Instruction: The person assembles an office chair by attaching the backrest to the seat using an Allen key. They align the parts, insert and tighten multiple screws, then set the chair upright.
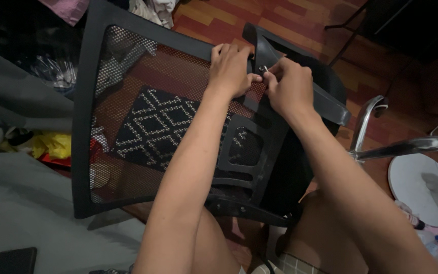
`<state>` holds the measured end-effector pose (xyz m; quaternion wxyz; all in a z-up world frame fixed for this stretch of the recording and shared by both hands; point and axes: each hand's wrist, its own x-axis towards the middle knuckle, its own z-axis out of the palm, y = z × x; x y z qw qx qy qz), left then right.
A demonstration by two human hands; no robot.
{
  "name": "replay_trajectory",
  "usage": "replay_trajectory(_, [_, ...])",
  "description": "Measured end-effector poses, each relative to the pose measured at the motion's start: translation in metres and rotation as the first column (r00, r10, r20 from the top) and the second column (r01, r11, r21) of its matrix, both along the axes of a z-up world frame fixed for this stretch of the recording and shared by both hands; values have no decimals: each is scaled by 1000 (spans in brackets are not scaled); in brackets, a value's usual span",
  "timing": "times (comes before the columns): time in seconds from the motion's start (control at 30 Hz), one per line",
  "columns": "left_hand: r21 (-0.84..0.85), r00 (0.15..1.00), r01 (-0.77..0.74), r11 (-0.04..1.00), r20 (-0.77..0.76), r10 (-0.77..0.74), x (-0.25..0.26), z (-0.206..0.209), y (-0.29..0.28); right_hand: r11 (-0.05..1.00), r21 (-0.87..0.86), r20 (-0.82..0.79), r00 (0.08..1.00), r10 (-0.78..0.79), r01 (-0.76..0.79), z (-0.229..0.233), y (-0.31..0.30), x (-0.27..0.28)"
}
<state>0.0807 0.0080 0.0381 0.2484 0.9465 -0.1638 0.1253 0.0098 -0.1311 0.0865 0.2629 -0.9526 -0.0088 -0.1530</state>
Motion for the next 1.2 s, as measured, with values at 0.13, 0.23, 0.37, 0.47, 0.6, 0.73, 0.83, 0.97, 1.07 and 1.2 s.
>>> replay_trajectory(0.13, [13,1000,4,1000,11,-4,4,-5,-2,993,-72,228,968,105,-91,-9,-5,0])
replay_trajectory(0.23, [-14,1000,24,1000,16,-23,7,-9,0,999,-24,224,973,53,-49,-17,-5,2])
replay_trajectory(0.37, [-26,996,81,996,29,-80,11,-11,7,998,59,270,963,-24,9,-28,3,0])
replay_trajectory(0.47, [-45,991,136,990,7,-136,15,-9,10,998,68,309,950,-38,18,-32,8,-7])
replay_trajectory(0.6, [6,990,139,990,-15,-138,11,-11,14,997,58,132,990,50,-58,-27,-3,-25])
replay_trajectory(0.73, [34,992,117,993,34,-118,3,-9,8,946,-282,210,952,223,-159,-17,-22,-32])
replay_trajectory(0.83, [-17,996,36,999,83,-35,-2,-9,-2,878,-413,124,939,320,-244,-7,-37,-24])
replay_trajectory(0.97, [7,999,-25,1000,26,24,-2,-9,-15,881,-332,-16,936,353,-338,9,-70,4])
replay_trajectory(1.07, [9,998,-66,998,-7,66,-7,-7,-19,989,-75,-266,959,103,-127,5,-72,53])
replay_trajectory(1.2, [-39,974,-223,974,35,224,-29,8,-34,956,64,-305,907,291,-286,-25,-60,101])
